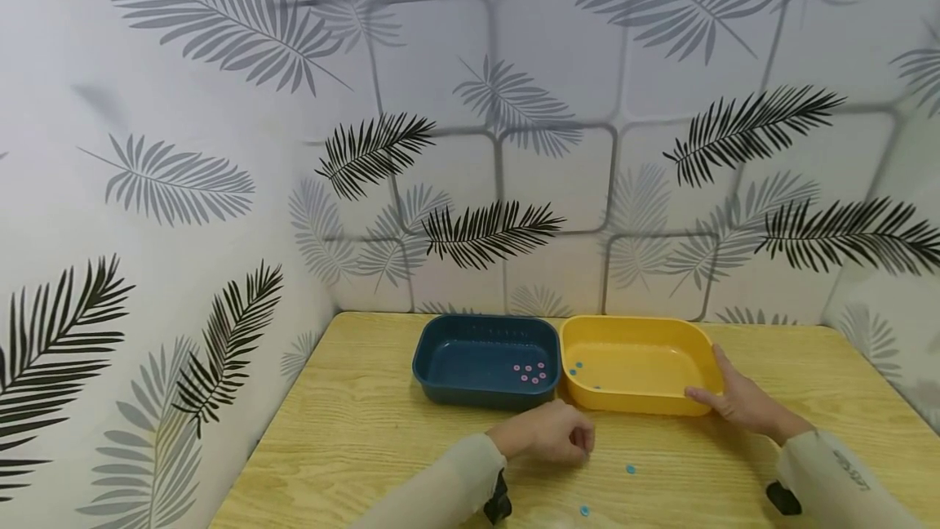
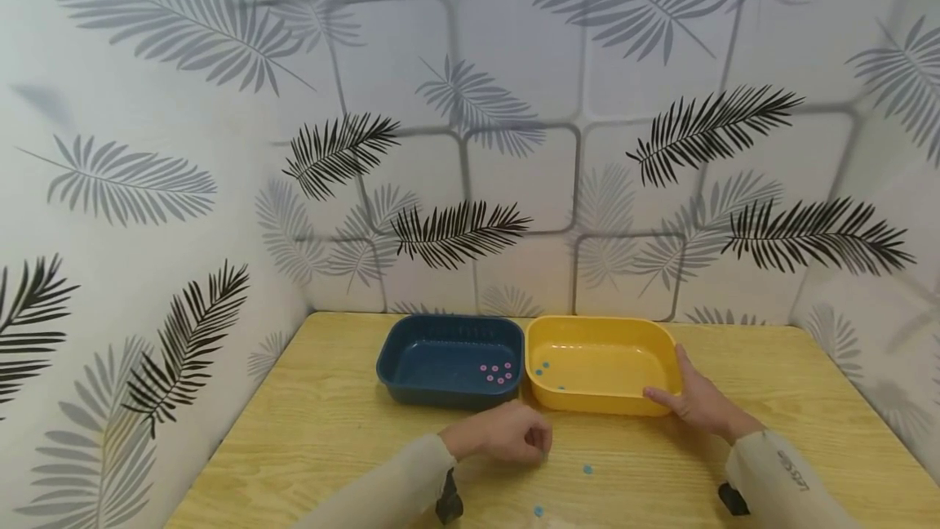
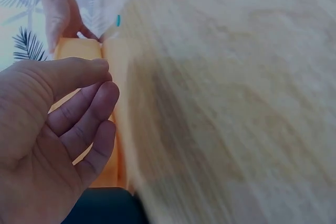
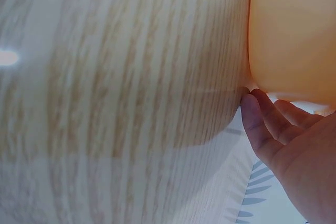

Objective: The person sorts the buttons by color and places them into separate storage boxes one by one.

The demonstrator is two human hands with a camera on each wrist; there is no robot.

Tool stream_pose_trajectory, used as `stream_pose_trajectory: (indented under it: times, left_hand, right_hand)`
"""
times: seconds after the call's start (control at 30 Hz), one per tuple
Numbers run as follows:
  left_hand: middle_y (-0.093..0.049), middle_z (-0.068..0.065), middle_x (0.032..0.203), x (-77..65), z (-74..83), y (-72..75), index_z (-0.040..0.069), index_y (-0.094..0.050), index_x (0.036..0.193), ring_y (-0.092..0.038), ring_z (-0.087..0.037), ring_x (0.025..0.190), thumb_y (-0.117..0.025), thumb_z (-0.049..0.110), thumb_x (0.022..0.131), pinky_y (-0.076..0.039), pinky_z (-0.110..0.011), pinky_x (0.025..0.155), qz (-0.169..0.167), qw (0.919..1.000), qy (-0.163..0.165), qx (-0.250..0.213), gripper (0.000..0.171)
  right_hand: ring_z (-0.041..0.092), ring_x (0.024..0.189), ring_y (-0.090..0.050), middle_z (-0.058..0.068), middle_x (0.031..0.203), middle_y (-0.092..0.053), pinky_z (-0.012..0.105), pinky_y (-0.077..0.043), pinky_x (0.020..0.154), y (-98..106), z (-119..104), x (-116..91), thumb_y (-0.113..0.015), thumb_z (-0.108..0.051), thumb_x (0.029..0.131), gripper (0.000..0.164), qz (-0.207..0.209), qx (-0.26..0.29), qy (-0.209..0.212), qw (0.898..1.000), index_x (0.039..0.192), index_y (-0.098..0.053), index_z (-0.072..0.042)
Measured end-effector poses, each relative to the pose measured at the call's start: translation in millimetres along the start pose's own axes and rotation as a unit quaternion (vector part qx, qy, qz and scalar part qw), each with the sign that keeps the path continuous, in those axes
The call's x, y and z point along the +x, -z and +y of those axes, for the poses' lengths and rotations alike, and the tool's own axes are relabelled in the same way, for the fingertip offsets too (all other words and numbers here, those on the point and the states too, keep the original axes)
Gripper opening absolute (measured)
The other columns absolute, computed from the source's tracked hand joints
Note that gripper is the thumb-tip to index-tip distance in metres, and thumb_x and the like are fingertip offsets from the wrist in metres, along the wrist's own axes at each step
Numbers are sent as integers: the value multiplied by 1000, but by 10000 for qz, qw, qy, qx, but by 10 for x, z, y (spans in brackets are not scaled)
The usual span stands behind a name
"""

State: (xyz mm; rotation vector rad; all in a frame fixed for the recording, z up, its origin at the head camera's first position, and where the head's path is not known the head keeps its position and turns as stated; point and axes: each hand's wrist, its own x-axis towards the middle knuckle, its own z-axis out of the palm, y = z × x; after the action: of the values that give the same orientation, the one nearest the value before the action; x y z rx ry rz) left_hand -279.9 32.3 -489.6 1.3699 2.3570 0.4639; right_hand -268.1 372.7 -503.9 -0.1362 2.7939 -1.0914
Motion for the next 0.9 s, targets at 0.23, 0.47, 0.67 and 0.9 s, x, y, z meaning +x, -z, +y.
stream_pose_trajectory:
  times: [0.23,0.47,0.67,0.9]
  left_hand:
    - [-63,12,83,2,7,89,14,-66,92,-53,4,72,-67,11,89,-43,-10,66,263,9992,-43,-283,4]
    - [-61,14,81,-20,40,207,15,-67,90,-54,5,73,-65,11,91,-45,-11,68,669,9958,-158,-610,4]
    - [-62,14,82,16,69,306,13,-68,93,-56,5,74,-66,15,91,-46,-12,69,1098,9889,13,-1005,3]
    - [-62,14,79,123,66,373,16,-69,91,-57,0,72,-67,18,90,-47,-17,65,2014,9587,541,-1934,3]
  right_hand:
    - [64,124,-13,48,139,-2,70,-14,97,-2,-5,-10,-58,-43,93,107,7,-69,27,10000,141,21,9]
    - [64,124,-12,48,139,-1,70,-14,97,-2,-14,-15,-58,-44,92,108,1,-64,4,10000,141,22,9]
    - [64,124,-14,48,139,-3,70,-15,97,-8,-7,-17,-59,-43,92,108,10,-100,21,9999,141,22,9]
    - [64,125,-12,47,140,-1,70,-13,98,-5,-7,-5,-58,-45,92,108,-2,-66,-51,10000,142,21,9]
